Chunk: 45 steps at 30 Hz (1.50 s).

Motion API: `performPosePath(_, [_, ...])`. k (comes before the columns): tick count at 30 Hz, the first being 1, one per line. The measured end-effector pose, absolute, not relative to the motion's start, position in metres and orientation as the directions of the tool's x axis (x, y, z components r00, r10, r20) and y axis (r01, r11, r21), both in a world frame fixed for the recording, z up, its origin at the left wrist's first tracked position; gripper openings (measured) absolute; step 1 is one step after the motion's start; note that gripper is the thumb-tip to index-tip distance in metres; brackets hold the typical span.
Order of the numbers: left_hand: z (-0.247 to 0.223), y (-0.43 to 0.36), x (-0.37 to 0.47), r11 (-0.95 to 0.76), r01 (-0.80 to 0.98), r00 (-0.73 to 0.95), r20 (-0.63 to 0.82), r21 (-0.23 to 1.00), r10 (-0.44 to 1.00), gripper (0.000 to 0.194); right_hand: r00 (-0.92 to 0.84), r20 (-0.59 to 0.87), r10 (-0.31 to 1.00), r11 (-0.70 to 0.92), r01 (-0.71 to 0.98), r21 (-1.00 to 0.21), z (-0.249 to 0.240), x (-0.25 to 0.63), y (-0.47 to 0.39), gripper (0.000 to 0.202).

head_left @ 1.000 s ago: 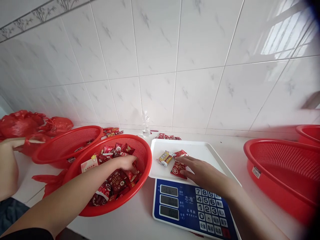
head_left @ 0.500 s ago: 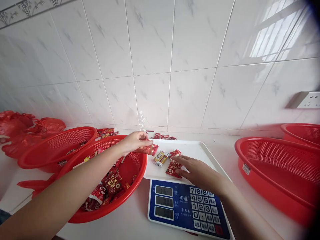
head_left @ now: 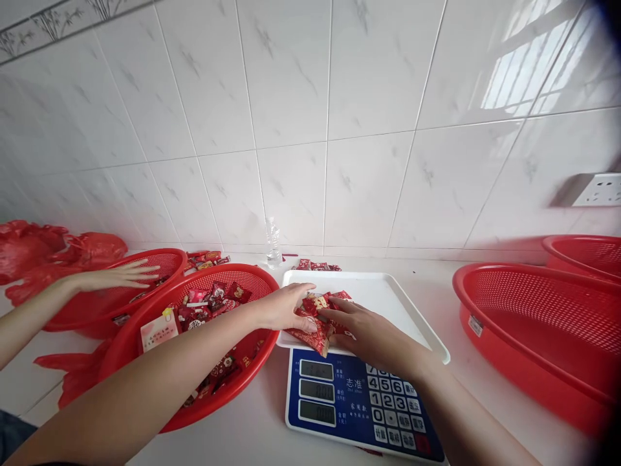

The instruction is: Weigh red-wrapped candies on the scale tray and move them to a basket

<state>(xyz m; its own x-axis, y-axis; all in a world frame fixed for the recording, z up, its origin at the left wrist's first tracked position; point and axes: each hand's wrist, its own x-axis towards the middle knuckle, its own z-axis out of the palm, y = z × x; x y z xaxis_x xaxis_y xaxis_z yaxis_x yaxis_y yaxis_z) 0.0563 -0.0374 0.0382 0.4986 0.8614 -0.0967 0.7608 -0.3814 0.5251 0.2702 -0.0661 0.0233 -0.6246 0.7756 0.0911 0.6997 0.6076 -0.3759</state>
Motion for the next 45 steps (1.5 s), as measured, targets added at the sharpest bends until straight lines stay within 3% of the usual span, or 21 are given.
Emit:
performPosePath(3, [0.034,-0.025,0.04,-0.403,0.739,0.441,0.065,0.539,0.895,0.066,-0.592,0.07,0.803,0.578,0.743,-0.339,0.024,0.271,-0.063,0.043])
performPosePath(5, [0.031,-0.011,0.02,-0.322,0.81,0.285,0.151,0.489,0.946,0.041,-0.583,0.048,0.811,0.562,0.754,-0.34,0.025,0.274,-0.062,0.045])
performPosePath(7, [0.024,0.003,-0.007,-0.144,0.913,0.091,0.153,0.381,0.984,0.029,-0.572,0.045,0.819,0.549,0.758,-0.353,0.026,0.277,-0.062,0.048])
performPosePath(10, [0.009,0.012,-0.049,0.014,0.966,-0.033,0.069,0.26,0.997,0.027,-0.58,0.083,0.811,0.566,0.739,-0.366,0.026,0.28,-0.062,0.051])
performPosePath(15, [-0.015,-0.001,-0.078,0.053,0.996,-0.046,-0.091,0.076,0.995,0.047,-0.593,0.102,0.799,0.584,0.725,-0.366,0.024,0.28,-0.063,0.05])
performPosePath(22, [-0.02,-0.008,-0.059,-0.096,0.995,0.086,-0.209,-0.039,0.974,0.031,-0.579,0.085,0.811,0.569,0.745,-0.348,0.026,0.278,-0.065,0.049])
performPosePath(27, [-0.018,-0.014,-0.05,-0.14,0.987,0.124,-0.193,-0.074,0.973,0.02,-0.579,0.076,0.812,0.564,0.745,-0.356,0.03,0.281,-0.066,0.048])
performPosePath(31, [0.009,-0.019,-0.037,-0.089,0.994,0.087,-0.036,-0.067,0.996,0.034,-0.563,0.069,0.824,0.547,0.757,-0.357,0.033,0.284,-0.066,0.047])
performPosePath(34, [0.035,-0.023,-0.015,-0.082,0.993,0.063,0.205,0.083,0.977,0.041,-0.552,0.084,0.829,0.544,0.763,-0.348,0.033,0.287,-0.065,0.046])
performPosePath(36, [0.046,-0.027,0.006,-0.186,0.967,0.133,0.28,0.175,0.951,0.038,-0.545,0.084,0.834,0.537,0.767,-0.352,0.033,0.289,-0.064,0.046])
performPosePath(38, [0.049,-0.034,0.026,-0.329,0.922,0.278,0.242,0.203,0.929,0.037,-0.536,0.079,0.841,0.525,0.769,-0.364,0.032,0.29,-0.063,0.047])
performPosePath(41, [0.044,-0.044,0.049,-0.502,0.826,0.507,0.052,0.257,0.86,0.04,-0.556,0.127,0.822,0.557,0.735,-0.387,0.026,0.285,-0.06,0.049])
performPosePath(45, [0.034,-0.048,0.06,-0.529,0.801,0.578,-0.129,0.281,0.806,0.075,-0.632,0.196,0.75,0.65,0.647,-0.399,0.015,0.272,-0.054,0.057])
